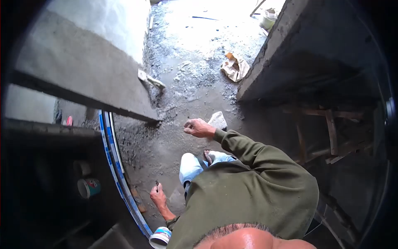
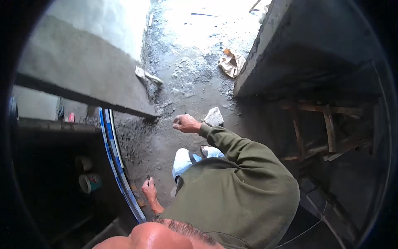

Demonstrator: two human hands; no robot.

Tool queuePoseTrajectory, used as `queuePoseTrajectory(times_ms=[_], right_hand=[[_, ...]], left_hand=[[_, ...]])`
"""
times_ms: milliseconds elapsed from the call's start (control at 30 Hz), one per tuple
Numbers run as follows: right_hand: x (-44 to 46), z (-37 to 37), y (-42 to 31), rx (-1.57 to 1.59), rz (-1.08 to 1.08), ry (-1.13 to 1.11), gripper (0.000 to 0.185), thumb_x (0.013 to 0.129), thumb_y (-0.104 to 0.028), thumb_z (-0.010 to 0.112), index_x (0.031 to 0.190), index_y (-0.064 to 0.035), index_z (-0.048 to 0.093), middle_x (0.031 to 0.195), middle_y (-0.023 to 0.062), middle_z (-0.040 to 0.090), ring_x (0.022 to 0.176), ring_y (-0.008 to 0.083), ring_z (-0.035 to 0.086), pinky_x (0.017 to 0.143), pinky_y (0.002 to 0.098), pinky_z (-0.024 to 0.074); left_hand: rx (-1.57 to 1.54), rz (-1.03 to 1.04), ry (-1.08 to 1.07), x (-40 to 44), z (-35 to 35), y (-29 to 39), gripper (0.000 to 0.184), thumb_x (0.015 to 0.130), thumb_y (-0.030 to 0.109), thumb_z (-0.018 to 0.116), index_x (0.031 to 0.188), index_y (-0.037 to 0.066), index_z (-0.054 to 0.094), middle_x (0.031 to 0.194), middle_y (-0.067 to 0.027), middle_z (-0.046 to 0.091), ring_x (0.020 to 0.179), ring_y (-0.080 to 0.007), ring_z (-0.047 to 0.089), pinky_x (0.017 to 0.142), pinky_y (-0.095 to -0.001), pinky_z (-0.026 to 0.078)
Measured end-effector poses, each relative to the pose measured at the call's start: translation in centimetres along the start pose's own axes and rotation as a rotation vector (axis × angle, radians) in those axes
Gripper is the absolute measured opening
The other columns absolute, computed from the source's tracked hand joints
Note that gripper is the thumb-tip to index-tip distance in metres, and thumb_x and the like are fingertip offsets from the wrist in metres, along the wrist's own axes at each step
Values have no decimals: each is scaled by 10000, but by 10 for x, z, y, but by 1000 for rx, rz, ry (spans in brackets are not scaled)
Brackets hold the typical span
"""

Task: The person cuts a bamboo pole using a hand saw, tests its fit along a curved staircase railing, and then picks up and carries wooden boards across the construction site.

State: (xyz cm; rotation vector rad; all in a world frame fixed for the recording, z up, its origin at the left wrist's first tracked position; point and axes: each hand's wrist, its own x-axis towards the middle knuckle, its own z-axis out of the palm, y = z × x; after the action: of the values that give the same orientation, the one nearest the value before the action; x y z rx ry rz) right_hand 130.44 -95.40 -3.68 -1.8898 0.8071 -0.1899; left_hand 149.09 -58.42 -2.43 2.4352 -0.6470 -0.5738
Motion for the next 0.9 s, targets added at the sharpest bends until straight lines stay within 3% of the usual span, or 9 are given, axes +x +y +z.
queuePoseTrajectory(times_ms=[200,333,400,500,600,633,733,800,900], right_hand=[[139,-55,2,172,17,204,374,816,-348,648,1034,-46,681,960,193,690,896,333,668,806,408,519],[190,-71,99,-37,269,314,393,802,-361,634,1034,-47,682,979,213,680,919,362,652,829,434,507],[179,-68,166,-17,452,475,349,812,-351,637,963,-45,709,931,182,695,901,310,666,791,410,514],[130,-69,233,145,916,365,357,802,-346,632,982,-50,717,893,141,712,838,278,678,784,389,526],[95,-64,265,-625,664,-109,349,820,-324,563,873,-9,705,812,105,708,725,194,677,634,340,535],[90,-61,275,-605,685,-100,349,820,-324,563,873,-9,705,812,105,708,725,194,677,634,340,535],[108,-45,270,-224,1038,32,277,816,-269,565,816,-25,695,756,101,693,652,165,658,562,326,523],[152,-58,247,576,1631,759,225,807,-227,589,799,-25,687,713,100,675,589,167,634,508,355,510],[219,-99,285,734,1493,650,249,805,-236,591,768,-2,667,660,106,645,535,189,602,475,365,480]], left_hand=[[-5,-45,-82,146,21,50,308,861,236,628,747,-50,620,663,-183,578,607,-296,535,608,-423,419],[13,188,-221,292,42,120,303,864,245,604,809,-51,639,722,-202,615,661,-309,562,643,-409,436],[-49,326,-239,367,48,178,310,866,263,610,863,-44,653,745,-202,622,671,-296,572,656,-398,445],[-61,374,-289,473,58,270,289,879,245,620,913,-40,656,697,-163,611,636,-215,537,644,-369,441],[-61,436,-373,549,65,375,276,890,223,632,918,-51,651,674,-91,619,637,-122,509,612,-309,428],[-48,449,-395,571,73,408,276,890,223,632,918,-51,651,674,-91,619,637,-122,509,612,-309,428],[-65,554,-392,636,103,484,254,900,204,638,920,-49,654,738,-51,640,688,-94,536,638,-268,439],[-271,640,-446,675,133,527,210,910,166,633,944,-40,657,801,-38,651,734,-98,560,686,-257,457],[-123,661,-443,722,173,595,202,910,167,623,901,-35,640,769,-34,622,706,-95,538,660,-265,445]])
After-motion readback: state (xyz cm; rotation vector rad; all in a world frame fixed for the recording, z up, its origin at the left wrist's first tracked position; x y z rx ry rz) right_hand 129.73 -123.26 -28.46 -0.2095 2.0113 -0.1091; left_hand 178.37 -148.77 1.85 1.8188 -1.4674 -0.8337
